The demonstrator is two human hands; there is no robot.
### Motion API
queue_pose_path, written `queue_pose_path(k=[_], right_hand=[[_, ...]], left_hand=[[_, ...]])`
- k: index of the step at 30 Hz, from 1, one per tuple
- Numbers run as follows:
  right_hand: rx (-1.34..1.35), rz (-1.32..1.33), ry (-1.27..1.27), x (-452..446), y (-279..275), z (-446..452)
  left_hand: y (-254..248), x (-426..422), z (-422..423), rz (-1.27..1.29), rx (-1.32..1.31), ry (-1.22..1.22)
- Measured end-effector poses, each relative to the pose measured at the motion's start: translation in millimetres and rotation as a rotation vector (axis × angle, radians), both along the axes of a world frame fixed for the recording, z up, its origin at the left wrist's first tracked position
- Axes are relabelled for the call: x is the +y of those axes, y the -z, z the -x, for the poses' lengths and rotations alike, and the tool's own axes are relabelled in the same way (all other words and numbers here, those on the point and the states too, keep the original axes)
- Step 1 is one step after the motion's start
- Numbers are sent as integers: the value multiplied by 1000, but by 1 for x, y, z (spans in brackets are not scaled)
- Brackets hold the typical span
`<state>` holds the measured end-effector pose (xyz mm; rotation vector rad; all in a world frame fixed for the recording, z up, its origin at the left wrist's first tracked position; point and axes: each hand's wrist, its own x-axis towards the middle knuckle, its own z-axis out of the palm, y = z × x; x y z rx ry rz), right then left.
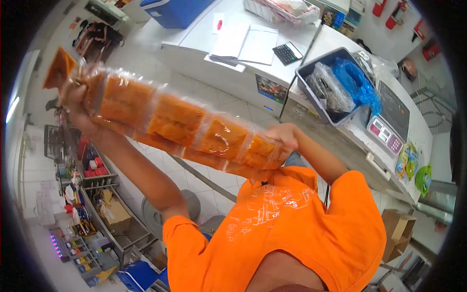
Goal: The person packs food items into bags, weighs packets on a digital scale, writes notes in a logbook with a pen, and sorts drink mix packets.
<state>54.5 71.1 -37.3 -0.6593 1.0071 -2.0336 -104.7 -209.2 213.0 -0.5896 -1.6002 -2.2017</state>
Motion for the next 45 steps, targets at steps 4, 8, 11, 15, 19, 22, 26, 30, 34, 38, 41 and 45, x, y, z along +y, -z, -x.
queue_pose_path(k=[4,8,11,15,19,22,26,30,34,38,41,45], right_hand=[[-40,-205,-54,21,-33,-44],[218,-244,98,26,-27,-74],[79,-192,324,28,-54,-87],[321,-319,596,41,-57,-106],[208,-367,717,48,-86,-129],[75,-379,872,46,-104,-136],[22,-334,1103,50,-128,-131],[-12,-184,1385,76,-128,-100],[-261,191,1248,104,-91,-56],[-333,165,1234,115,-46,-40],[-522,108,1222,101,7,-48],[-849,205,1007,80,22,-94]], left_hand=[[122,-28,50,-59,-266,-88],[297,27,-21,55,-698,19],[399,70,-115,280,-962,266],[451,102,-178,587,-1038,605],[442,151,-156,709,-886,727],[419,213,-121,276,-1098,1209],[388,236,-111,149,-1067,1505],[353,201,-140,140,-898,1672],[317,177,-162,172,-759,1788],[293,165,-184,316,-800,1600],[278,147,-204,379,-1022,1534],[278,125,-216,358,-1028,1500]])
